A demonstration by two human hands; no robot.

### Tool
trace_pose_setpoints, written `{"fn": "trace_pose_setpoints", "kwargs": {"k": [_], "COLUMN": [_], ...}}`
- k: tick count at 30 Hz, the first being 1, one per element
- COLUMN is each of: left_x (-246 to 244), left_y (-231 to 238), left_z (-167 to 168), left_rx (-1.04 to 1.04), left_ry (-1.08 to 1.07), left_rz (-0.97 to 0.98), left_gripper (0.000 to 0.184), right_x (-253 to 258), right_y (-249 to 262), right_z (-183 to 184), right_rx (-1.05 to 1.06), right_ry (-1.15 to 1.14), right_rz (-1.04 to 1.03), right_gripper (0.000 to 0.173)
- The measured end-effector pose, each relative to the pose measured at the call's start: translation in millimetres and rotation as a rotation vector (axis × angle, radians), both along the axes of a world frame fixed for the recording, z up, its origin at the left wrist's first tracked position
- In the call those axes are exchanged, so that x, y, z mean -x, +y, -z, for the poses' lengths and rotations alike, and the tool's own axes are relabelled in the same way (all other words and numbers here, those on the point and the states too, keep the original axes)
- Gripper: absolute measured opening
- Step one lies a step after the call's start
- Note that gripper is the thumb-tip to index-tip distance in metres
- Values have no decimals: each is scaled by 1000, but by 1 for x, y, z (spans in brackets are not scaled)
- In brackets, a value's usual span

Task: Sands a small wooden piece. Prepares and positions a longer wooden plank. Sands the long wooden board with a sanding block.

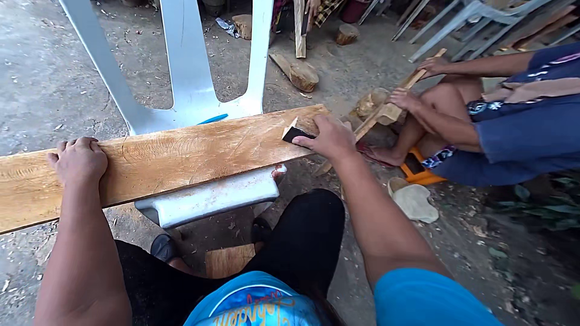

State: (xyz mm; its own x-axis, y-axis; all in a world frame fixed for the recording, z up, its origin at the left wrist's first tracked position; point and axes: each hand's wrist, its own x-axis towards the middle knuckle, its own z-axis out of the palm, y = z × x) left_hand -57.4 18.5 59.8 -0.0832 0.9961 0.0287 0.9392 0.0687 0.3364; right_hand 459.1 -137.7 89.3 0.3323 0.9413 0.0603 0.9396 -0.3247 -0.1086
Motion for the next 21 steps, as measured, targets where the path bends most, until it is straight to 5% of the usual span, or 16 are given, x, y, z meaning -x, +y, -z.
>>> {"fn": "trace_pose_setpoints", "kwargs": {"k": [6,10,14,18,21], "left_x": [4,22,37,28,31], "left_y": [4,18,26,22,26], "left_z": [6,26,38,33,39], "left_rx": [5,-30,-46,-36,-41], "left_ry": [24,14,6,-61,-50], "left_rz": [-7,28,39,23,6], "left_gripper": [44,47,51,50,50], "right_x": [212,304,259,125,15], "right_y": [21,29,19,0,-9], "right_z": [14,1,-4,4,3], "right_rx": [-234,-71,-67,-157,-19], "right_ry": [41,156,178,32,-1], "right_rz": [-629,-825,-774,-468,-88], "right_gripper": [74,66,63,70,82]}}
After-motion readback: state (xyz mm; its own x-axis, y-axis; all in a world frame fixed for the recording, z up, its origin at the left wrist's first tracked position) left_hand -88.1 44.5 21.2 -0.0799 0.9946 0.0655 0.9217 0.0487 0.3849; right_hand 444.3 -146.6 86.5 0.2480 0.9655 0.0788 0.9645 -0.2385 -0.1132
